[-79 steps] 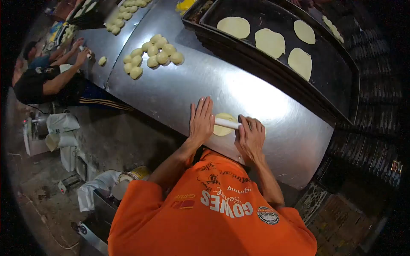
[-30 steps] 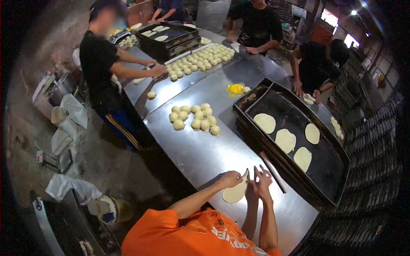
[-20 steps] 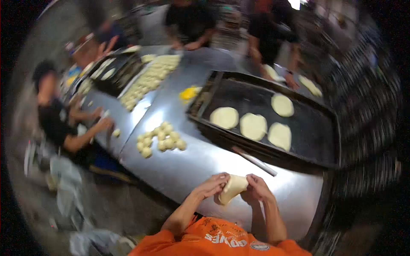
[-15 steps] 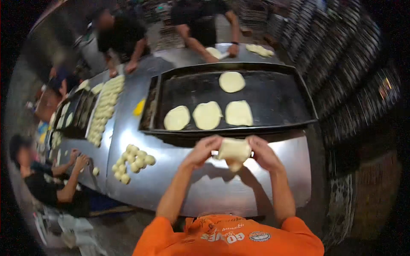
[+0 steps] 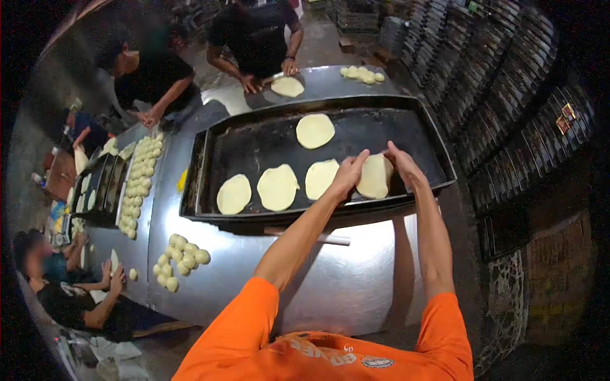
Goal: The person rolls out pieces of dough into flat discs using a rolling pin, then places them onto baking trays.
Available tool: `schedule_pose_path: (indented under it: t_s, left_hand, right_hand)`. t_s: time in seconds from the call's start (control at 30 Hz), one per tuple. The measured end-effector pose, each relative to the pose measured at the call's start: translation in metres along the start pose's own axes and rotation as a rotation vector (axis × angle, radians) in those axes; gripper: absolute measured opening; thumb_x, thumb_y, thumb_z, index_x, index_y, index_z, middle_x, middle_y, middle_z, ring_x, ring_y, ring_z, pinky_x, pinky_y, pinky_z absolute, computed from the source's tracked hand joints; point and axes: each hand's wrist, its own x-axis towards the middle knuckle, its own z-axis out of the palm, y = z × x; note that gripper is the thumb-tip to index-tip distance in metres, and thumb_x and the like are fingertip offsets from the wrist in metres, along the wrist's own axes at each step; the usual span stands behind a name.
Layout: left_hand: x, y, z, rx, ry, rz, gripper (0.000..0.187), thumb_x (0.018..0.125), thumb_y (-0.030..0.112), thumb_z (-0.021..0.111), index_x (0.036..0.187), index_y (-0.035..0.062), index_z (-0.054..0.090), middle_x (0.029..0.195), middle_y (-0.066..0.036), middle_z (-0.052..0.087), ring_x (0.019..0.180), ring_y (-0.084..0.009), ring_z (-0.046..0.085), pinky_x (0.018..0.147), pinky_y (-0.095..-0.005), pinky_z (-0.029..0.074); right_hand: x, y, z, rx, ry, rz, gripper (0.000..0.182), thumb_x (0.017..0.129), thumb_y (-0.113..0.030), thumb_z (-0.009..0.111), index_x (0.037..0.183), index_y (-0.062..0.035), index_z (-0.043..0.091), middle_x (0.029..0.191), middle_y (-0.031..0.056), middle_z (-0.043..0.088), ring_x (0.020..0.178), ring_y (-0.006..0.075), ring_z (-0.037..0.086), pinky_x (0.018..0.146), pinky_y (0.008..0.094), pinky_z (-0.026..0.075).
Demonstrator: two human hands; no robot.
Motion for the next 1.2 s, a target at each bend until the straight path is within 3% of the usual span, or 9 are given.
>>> schedule_pose_path:
  t_s: [0.07, 0.23, 0.37, 0.53, 0.67, 0.77, 0.97, 1.1, 1.2]
  left_hand:
    - [-0.035, 0.004, -0.007, 0.380, 0.303, 0.506, 0.064, 0.092, 0.039, 0.065, 0.129, -0.0109, 0.050, 0.125, -0.025, 0.058, 0.118, -0.0325, 0.056, 0.102, -0.0372, 0.043]
    - [-0.178, -0.008, -0.083, 0.223, 0.307, 0.496, 0.030, 0.094, 0.014, 0.062, 0.121, -0.0002, 0.061, 0.121, -0.015, 0.062, 0.108, -0.0241, 0.061, 0.096, -0.0353, 0.048]
    - [-0.289, -0.109, -0.164, 0.310, 0.618, 0.125, 0.026, 0.097, 0.021, 0.061, 0.116, 0.0040, 0.063, 0.115, -0.012, 0.063, 0.099, -0.0233, 0.064, 0.082, -0.0326, 0.054]
    - [-0.353, -0.168, -0.296, 0.566, 1.022, -0.011, 0.030, 0.095, 0.024, 0.062, 0.115, 0.0012, 0.066, 0.108, -0.018, 0.067, 0.099, -0.0300, 0.066, 0.084, -0.0408, 0.054]
    - [-0.328, -0.196, -0.385, 0.619, 0.957, -0.406, 0.038, 0.085, 0.035, 0.069, 0.105, 0.0024, 0.071, 0.092, -0.020, 0.070, 0.092, -0.0374, 0.066, 0.081, -0.0460, 0.052]
    - [-0.290, -0.215, -0.377, 0.704, 1.212, -0.243, 0.039, 0.084, 0.038, 0.069, 0.101, 0.0033, 0.072, 0.089, -0.019, 0.071, 0.083, -0.0363, 0.067, 0.079, -0.0446, 0.052]
    - [-0.297, -0.128, -0.261, -0.333, 0.446, 0.174, 0.034, 0.081, 0.016, 0.079, 0.105, 0.0043, 0.057, 0.094, -0.007, 0.063, 0.088, -0.0155, 0.060, 0.075, -0.0314, 0.051]
    - [-0.351, -0.090, -0.186, -0.520, 0.029, 0.112, 0.035, 0.083, 0.014, 0.075, 0.109, 0.0054, 0.054, 0.096, -0.002, 0.058, 0.084, -0.0136, 0.060, 0.073, -0.0291, 0.052]
    - [-0.376, -0.120, -0.192, 0.278, 0.197, -0.302, 0.043, 0.084, 0.021, 0.074, 0.118, 0.0002, 0.057, 0.105, -0.015, 0.068, 0.089, -0.0245, 0.066, 0.079, -0.0364, 0.054]
  right_hand:
    - [0.010, 0.003, 0.013, -0.570, 0.258, -0.361, 0.041, 0.101, -0.035, 0.047, 0.103, 0.0008, 0.065, 0.105, 0.0189, 0.067, 0.098, 0.0326, 0.063, 0.085, 0.0423, 0.047]
    - [-0.100, -0.012, 0.111, -0.576, 0.608, -0.940, 0.023, 0.092, -0.009, 0.056, 0.110, 0.0035, 0.064, 0.103, 0.0213, 0.064, 0.102, 0.0385, 0.058, 0.091, 0.0437, 0.045]
    - [-0.171, 0.057, 0.176, -0.650, -0.028, -0.948, 0.022, 0.085, 0.004, 0.056, 0.105, 0.0035, 0.065, 0.106, 0.0174, 0.064, 0.098, 0.0355, 0.061, 0.089, 0.0427, 0.046]
    - [-0.187, 0.136, 0.205, -0.943, 0.090, -0.679, 0.032, 0.088, -0.005, 0.063, 0.120, 0.0001, 0.062, 0.109, 0.0176, 0.059, 0.106, 0.0350, 0.054, 0.093, 0.0461, 0.041]
    - [-0.212, 0.128, 0.229, -0.923, 0.047, -0.673, 0.030, 0.086, -0.004, 0.064, 0.116, -0.0031, 0.062, 0.107, 0.0152, 0.059, 0.105, 0.0339, 0.053, 0.090, 0.0455, 0.041]
    - [-0.222, 0.139, 0.237, -0.951, 0.031, -0.691, 0.031, 0.086, -0.005, 0.064, 0.117, -0.0030, 0.061, 0.108, 0.0161, 0.059, 0.105, 0.0342, 0.053, 0.091, 0.0459, 0.041]
    - [-0.248, 0.149, 0.225, -0.980, 0.063, -0.664, 0.031, 0.087, -0.007, 0.064, 0.117, -0.0024, 0.061, 0.108, 0.0183, 0.058, 0.104, 0.0355, 0.053, 0.091, 0.0465, 0.041]
    - [-0.254, 0.155, 0.213, -1.002, 0.099, -0.677, 0.030, 0.088, -0.007, 0.063, 0.117, -0.0018, 0.062, 0.108, 0.0186, 0.058, 0.103, 0.0361, 0.053, 0.091, 0.0469, 0.041]
    - [-0.252, 0.160, 0.207, -1.069, 0.085, -0.621, 0.034, 0.087, -0.010, 0.063, 0.120, -0.0014, 0.062, 0.114, 0.0176, 0.059, 0.106, 0.0362, 0.052, 0.094, 0.0471, 0.041]
